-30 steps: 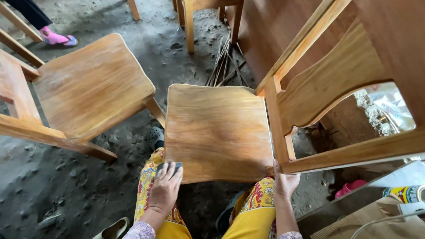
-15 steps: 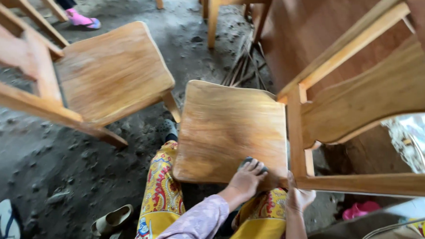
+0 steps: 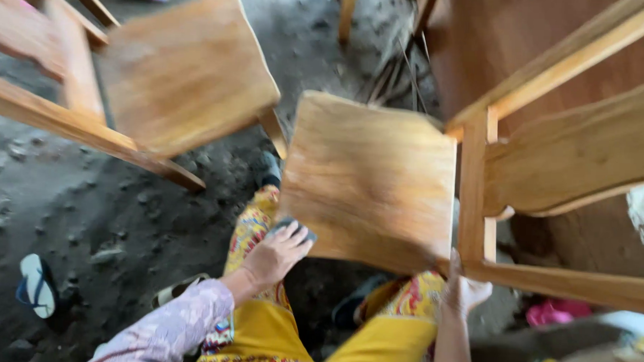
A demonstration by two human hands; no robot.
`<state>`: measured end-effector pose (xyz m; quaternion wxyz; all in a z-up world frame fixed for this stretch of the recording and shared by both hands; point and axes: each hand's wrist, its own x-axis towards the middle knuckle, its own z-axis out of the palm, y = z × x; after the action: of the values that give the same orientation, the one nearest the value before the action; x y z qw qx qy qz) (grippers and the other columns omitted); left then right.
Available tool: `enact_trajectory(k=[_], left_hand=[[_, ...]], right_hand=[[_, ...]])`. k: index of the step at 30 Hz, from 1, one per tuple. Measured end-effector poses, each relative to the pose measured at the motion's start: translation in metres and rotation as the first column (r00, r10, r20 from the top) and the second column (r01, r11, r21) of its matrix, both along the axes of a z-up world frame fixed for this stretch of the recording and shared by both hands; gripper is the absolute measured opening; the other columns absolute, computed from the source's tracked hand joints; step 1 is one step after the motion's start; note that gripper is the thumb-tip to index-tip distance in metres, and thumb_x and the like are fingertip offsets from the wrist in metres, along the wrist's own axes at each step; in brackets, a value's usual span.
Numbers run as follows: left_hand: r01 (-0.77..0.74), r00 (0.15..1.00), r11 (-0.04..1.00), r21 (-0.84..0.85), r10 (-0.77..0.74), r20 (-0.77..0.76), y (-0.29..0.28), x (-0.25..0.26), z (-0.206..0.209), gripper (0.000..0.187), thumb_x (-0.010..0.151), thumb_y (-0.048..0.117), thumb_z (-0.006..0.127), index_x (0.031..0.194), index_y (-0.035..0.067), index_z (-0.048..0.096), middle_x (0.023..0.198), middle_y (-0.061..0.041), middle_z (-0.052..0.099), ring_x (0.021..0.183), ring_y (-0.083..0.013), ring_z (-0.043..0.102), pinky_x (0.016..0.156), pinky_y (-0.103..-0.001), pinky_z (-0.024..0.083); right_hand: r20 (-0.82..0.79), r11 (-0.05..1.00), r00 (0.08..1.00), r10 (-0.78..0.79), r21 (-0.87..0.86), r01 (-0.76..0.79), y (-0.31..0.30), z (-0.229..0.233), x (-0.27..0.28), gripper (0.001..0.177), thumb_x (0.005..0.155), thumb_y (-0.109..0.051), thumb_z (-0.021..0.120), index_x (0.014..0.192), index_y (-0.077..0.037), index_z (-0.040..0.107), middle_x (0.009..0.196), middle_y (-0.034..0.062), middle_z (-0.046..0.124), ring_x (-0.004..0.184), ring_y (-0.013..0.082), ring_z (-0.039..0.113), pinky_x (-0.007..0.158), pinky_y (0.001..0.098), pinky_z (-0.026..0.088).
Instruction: The person sits on the ground and sands the seat of a wooden chair using a sanding block. They hold the chair steady with one hand while moving the sanding block across the surface with the other hand.
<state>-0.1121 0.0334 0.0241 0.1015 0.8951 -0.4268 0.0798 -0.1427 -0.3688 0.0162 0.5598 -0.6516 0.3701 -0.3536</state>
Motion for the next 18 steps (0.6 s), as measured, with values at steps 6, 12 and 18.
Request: enact_trajectory(k=[6, 12, 18], left_hand=[[0.040, 0.995, 0.932, -0.359, -0.005, 0.096, -0.132, 0.024, -0.016, 0.023, 0.101, 0.023, 0.058, 0.117, 0.013, 0.071, 0.128, -0.012, 0.067, 0.129, -0.0355, 0.059, 0.108, -0.042, 0.049], [0.081, 0.986, 0.917, -0.391, -0.131, -0.105, -0.264, 0.045, -0.080, 0.030, 0.092, 0.010, 0.061, 0.122, 0.017, 0.063, 0.132, -0.010, 0.062, 0.134, -0.0369, 0.052, 0.115, -0.047, 0.045], [0.089, 0.946, 0.956, -0.279, -0.169, -0.278, -0.220, 0.049, -0.037, 0.034, 0.098, 0.017, 0.051, 0.125, 0.017, 0.072, 0.139, -0.008, 0.066, 0.140, -0.0332, 0.052, 0.119, -0.048, 0.037]], right_hand=[[0.130, 0.992, 0.991, -0.023, 0.124, 0.007, -0.026, -0.060, -0.001, 0.048, 0.075, 0.004, 0.092, 0.117, -0.003, 0.071, 0.103, 0.0103, 0.072, 0.089, 0.0205, 0.071, 0.068, 0.0430, 0.059], [0.112, 0.998, 0.993, -0.024, 0.055, 0.018, -0.022, -0.056, 0.003, 0.048, 0.072, 0.002, 0.094, 0.114, -0.005, 0.072, 0.099, 0.0098, 0.071, 0.090, 0.0166, 0.069, 0.070, 0.0370, 0.058], [0.102, 0.999, 0.994, 0.036, 0.009, -0.037, -0.020, -0.037, 0.000, 0.048, 0.076, 0.004, 0.092, 0.117, -0.010, 0.071, 0.104, 0.0073, 0.071, 0.092, 0.0160, 0.068, 0.068, 0.0408, 0.060]])
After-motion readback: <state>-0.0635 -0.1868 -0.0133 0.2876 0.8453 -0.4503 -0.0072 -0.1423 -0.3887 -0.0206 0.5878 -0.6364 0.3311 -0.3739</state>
